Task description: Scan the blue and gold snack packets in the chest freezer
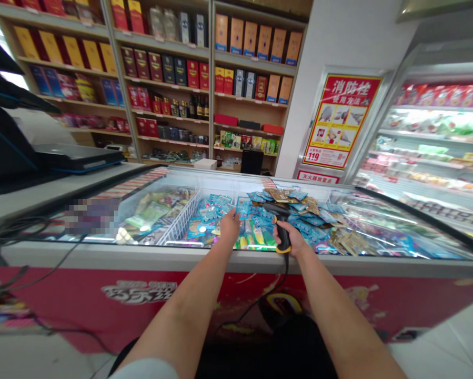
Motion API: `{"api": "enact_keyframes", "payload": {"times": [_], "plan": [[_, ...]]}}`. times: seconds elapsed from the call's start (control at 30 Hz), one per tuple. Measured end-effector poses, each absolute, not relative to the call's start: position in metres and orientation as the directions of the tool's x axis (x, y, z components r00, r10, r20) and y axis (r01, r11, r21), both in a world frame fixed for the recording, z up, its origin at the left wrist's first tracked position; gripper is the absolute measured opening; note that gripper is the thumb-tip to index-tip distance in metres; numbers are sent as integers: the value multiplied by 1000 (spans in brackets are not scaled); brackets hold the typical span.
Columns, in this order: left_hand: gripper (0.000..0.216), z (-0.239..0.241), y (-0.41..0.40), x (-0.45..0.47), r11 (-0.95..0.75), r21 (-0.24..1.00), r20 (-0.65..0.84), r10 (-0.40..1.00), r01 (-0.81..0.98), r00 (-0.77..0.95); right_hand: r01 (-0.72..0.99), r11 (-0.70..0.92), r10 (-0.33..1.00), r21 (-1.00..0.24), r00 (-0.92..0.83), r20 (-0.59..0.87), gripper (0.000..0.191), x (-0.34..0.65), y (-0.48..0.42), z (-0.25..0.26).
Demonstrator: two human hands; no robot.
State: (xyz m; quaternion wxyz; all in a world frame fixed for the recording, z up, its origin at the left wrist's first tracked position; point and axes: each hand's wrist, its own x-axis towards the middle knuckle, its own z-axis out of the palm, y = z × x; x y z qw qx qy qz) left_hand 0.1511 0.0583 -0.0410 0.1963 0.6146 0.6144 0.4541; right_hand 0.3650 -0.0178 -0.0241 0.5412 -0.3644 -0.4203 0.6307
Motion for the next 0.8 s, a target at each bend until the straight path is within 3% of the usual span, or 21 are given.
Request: {"api": "enact_keyframes", "payload": {"times": [0.8], "plan": [[40,-44,61,151,-245,826,359,923,507,-138,-410,-56,984,-910,-179,20,29,366,-19,-24]]}}
